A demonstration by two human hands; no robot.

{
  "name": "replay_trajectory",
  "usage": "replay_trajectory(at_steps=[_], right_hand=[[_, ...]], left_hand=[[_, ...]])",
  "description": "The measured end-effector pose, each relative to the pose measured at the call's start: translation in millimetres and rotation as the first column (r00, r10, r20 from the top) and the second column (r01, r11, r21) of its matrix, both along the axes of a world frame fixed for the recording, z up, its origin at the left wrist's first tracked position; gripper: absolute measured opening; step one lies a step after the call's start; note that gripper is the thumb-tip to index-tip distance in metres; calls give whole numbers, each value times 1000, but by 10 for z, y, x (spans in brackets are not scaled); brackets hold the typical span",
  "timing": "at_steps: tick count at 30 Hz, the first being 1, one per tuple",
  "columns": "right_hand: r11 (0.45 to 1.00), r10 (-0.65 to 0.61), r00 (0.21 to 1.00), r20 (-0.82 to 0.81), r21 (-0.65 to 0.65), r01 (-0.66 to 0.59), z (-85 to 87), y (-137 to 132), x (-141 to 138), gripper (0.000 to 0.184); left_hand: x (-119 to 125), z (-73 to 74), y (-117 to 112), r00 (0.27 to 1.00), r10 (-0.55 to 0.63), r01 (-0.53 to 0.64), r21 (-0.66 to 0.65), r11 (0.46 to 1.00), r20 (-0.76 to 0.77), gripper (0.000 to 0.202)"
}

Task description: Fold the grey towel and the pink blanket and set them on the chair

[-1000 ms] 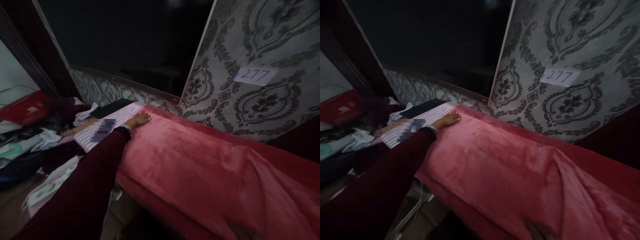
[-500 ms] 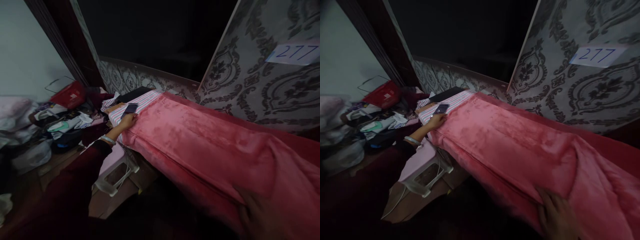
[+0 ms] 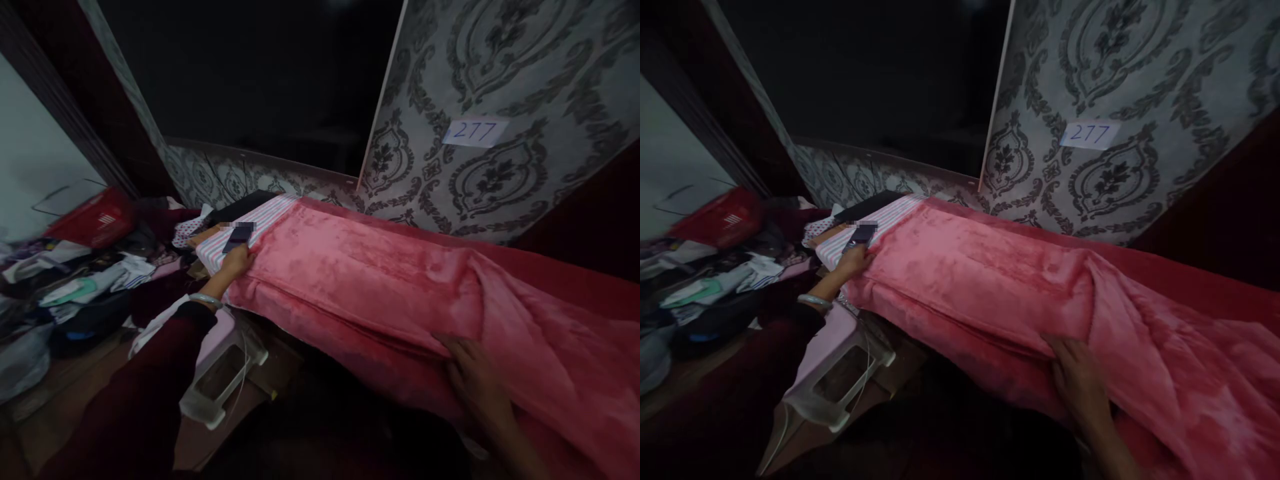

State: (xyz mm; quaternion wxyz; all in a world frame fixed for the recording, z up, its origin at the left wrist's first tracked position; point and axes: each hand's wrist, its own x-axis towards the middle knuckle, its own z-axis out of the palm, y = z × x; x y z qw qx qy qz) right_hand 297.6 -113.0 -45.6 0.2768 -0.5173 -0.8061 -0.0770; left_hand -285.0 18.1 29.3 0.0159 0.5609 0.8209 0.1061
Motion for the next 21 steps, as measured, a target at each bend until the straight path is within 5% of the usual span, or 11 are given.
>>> replay_trajectory(at_steps=[11, 18, 21], right_hand=[[999, -12, 997, 70, 39, 9, -114, 10, -14, 38], [999, -39, 997, 69, 7, 38, -84, -52, -42, 40], [999, -36, 997, 72, 5, 35, -92, -51, -28, 39]], left_hand=[[214, 54, -239, 996, -68, 75, 155, 985, -54, 29], [21, 109, -262, 991, -35, 10, 184, 983, 131, 20], [-6, 130, -393, 970, -63, 14, 207, 978, 233, 32]])
